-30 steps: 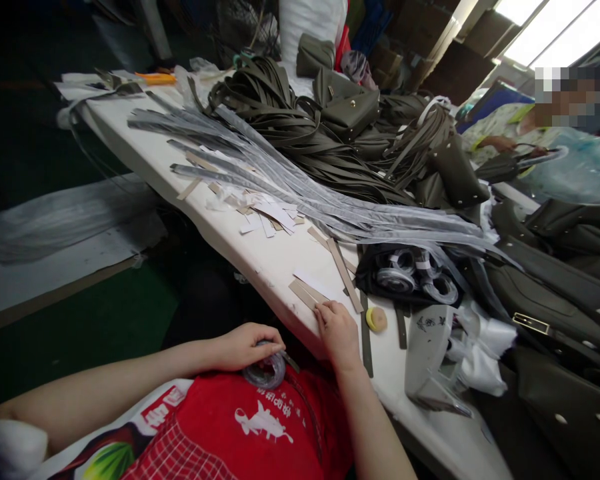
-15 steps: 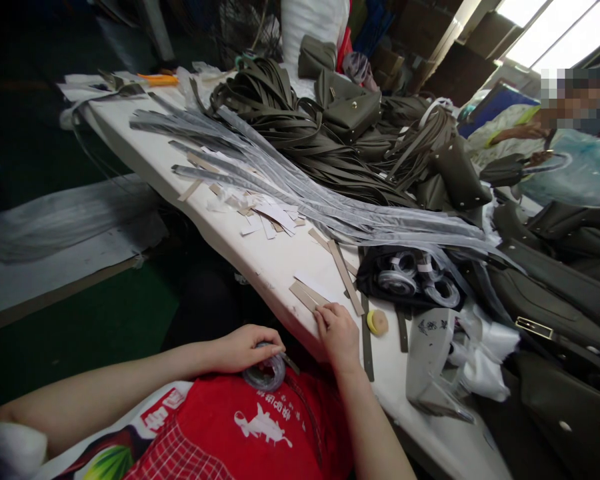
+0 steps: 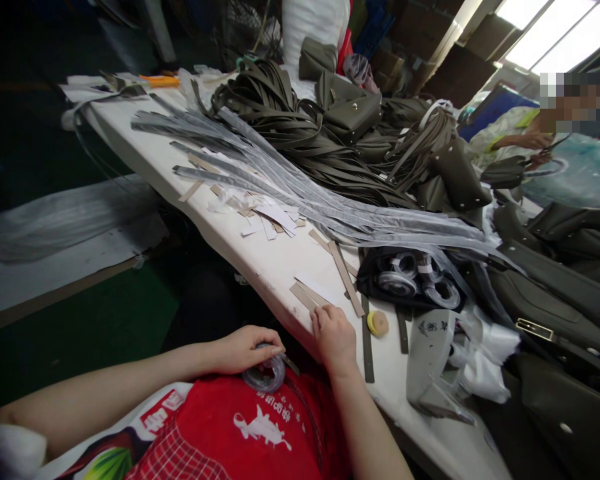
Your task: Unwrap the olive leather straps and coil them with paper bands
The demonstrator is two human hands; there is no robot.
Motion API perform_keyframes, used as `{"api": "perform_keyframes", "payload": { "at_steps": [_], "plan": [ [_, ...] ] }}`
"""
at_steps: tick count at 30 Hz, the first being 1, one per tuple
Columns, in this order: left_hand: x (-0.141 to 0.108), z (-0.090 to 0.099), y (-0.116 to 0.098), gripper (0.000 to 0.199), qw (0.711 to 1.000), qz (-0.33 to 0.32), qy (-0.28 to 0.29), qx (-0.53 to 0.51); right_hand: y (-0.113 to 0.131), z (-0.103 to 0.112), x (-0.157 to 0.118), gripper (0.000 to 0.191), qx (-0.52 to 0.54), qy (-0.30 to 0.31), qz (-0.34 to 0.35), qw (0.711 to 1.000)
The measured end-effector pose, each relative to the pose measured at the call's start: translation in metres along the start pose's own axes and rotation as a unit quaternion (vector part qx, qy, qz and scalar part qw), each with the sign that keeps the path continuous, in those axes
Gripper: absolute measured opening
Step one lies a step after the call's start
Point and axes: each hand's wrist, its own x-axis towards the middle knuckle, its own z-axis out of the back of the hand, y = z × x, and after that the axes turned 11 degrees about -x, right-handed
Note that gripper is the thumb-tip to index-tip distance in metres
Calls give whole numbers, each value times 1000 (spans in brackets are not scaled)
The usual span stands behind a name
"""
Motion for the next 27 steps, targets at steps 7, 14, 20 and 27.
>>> {"api": "perform_keyframes", "payload": {
  "at_steps": [7, 14, 20, 27],
  "plan": [
    [-1, 1, -4, 33, 1000, -12, -7, 6, 4, 13, 6, 19, -53, 66, 7, 996],
    [0, 0, 4, 33, 1000, -10, -3, 12, 4, 21, 6, 22, -42, 76, 10, 996],
    [-1, 0, 2, 34, 1000, -9, 0, 3, 4, 20, 7, 22, -47, 81, 9, 996],
    [-1, 1, 0, 32, 1000, -14, -3, 1, 5, 23, 7, 24, -45, 94, 3, 995]
  ]
}}
